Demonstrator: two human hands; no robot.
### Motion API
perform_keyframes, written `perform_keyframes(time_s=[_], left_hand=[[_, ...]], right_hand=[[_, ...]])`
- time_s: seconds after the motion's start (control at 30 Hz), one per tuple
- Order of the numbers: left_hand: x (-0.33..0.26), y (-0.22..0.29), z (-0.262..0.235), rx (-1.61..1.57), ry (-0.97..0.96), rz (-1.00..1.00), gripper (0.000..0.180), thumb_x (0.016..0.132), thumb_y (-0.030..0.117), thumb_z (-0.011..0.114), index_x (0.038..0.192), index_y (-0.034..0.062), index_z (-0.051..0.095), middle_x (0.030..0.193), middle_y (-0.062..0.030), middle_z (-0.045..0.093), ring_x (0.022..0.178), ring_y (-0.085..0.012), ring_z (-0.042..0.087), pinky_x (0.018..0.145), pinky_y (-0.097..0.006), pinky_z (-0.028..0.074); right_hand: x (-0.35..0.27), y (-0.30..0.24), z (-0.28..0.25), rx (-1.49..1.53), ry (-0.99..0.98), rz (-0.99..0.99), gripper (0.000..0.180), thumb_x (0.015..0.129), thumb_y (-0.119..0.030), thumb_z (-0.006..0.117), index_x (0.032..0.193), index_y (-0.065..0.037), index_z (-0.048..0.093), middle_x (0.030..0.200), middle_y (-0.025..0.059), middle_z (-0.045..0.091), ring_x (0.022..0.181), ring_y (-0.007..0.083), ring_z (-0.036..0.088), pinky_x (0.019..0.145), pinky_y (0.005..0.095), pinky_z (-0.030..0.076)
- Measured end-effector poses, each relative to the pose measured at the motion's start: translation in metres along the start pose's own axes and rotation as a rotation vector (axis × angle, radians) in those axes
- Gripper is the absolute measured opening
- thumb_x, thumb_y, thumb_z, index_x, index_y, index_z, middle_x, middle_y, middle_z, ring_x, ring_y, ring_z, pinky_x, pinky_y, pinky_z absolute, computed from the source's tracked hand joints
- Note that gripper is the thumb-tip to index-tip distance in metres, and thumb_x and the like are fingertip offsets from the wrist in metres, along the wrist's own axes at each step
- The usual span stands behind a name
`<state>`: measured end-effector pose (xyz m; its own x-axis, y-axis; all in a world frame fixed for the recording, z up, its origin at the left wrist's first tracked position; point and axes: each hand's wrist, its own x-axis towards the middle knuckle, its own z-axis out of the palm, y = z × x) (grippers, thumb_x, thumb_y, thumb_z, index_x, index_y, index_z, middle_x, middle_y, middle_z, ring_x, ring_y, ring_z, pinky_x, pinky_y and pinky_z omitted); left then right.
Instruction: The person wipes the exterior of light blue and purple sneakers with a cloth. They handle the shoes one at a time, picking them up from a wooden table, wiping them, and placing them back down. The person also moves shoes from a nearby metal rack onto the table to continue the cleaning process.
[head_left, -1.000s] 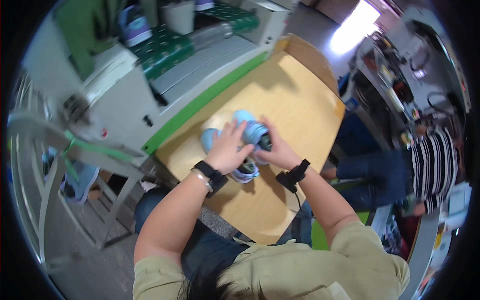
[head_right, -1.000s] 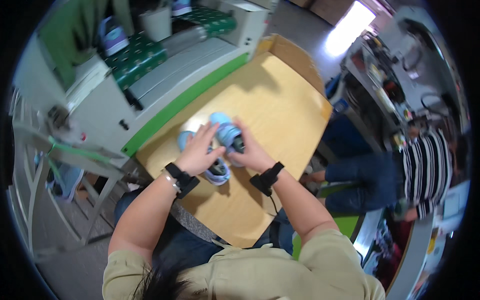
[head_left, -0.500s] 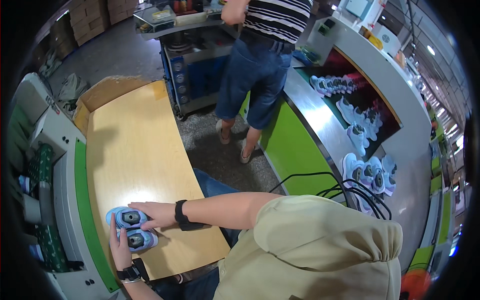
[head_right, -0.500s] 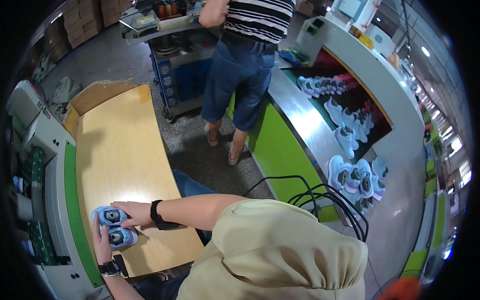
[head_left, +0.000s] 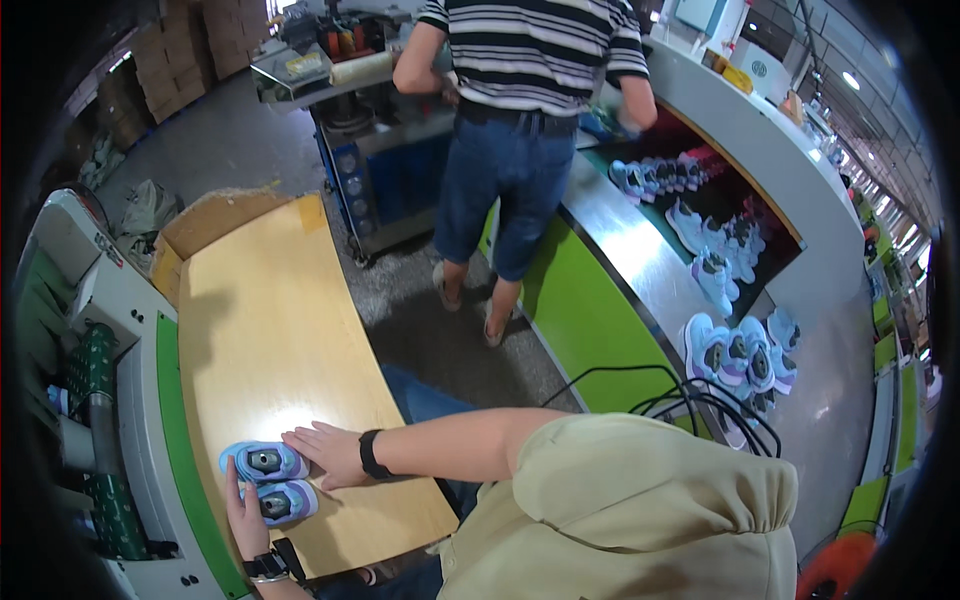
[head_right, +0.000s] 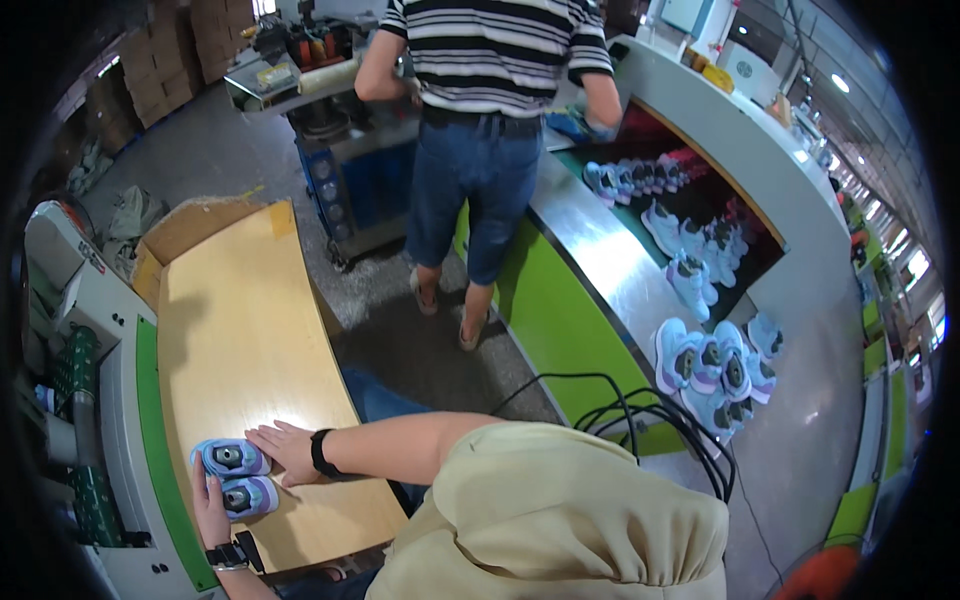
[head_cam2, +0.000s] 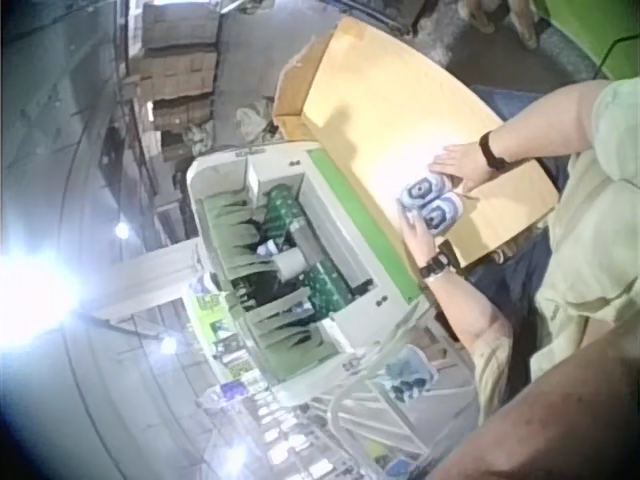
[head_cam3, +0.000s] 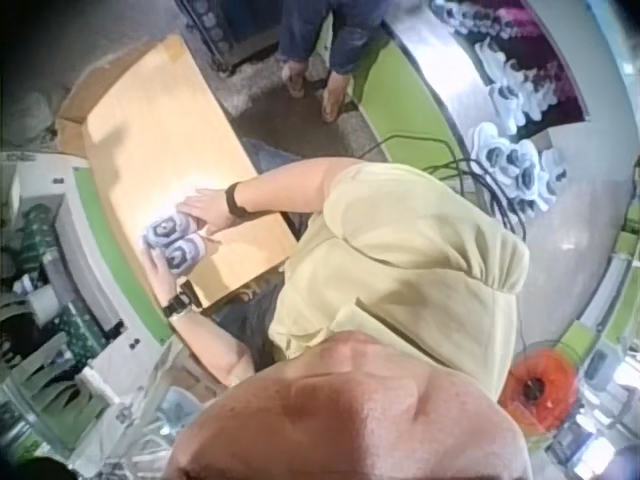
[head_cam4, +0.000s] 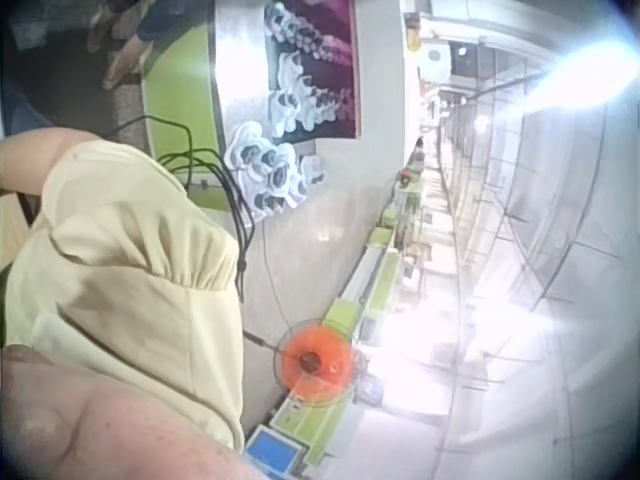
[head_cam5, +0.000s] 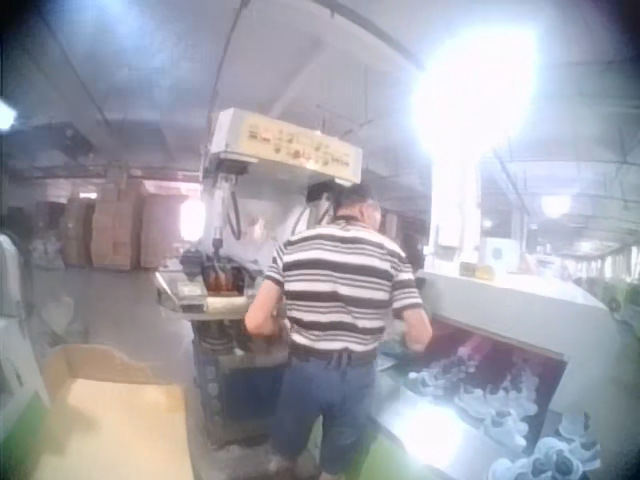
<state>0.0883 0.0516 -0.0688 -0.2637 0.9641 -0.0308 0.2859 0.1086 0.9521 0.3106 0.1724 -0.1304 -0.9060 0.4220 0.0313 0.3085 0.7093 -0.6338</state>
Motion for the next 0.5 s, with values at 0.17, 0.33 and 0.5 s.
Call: perform_keyframes(time_s=[0.17, 0.33, 0.5], left_hand=[[-0.002, 0.004, -0.002, 0.017, 0.022, 0.016, 0.054, 0.1, 0.002, 0.045, 0.153, 0.0014, 0.033, 0.153, -0.0161, 0.041, 0.136, -0.0223, 0.044, 0.111, -0.033, 0.035], [-0.001, 0.005, 0.001, 0.058, 0.038, 0.04, 0.055, 0.099, 0.002, 0.047, 0.152, 0.0007, 0.035, 0.148, -0.0156, 0.047, 0.13, -0.0206, 0.049, 0.108, -0.031, 0.038], [-0.002, 0.01, 0.003, 0.082, 0.051, 0.036, 0.054, 0.098, 0.001, 0.048, 0.151, 0.0017, 0.038, 0.146, -0.0154, 0.049, 0.129, -0.0203, 0.05, 0.107, -0.031, 0.038]], right_hand=[[0.002, -0.006, -0.008, -0.004, -0.085, 0.016, 0.113, 0.08, -0.033, 0.077, 0.156, 0.002, 0.0, 0.163, 0.0218, 0.013, 0.152, 0.0349, 0.014, 0.124, 0.049, 0.013], [0.002, 0.002, -0.002, -0.006, -0.056, 0.01, 0.113, 0.081, -0.033, 0.077, 0.156, 0.0, 0.0, 0.163, 0.0217, 0.012, 0.152, 0.0349, 0.014, 0.124, 0.0504, 0.014], [0.001, 0.004, -0.001, -0.011, -0.02, -0.004, 0.112, 0.08, -0.032, 0.077, 0.156, 0.0, 0.001, 0.161, 0.0247, 0.018, 0.151, 0.037, 0.017, 0.123, 0.0509, 0.014]])
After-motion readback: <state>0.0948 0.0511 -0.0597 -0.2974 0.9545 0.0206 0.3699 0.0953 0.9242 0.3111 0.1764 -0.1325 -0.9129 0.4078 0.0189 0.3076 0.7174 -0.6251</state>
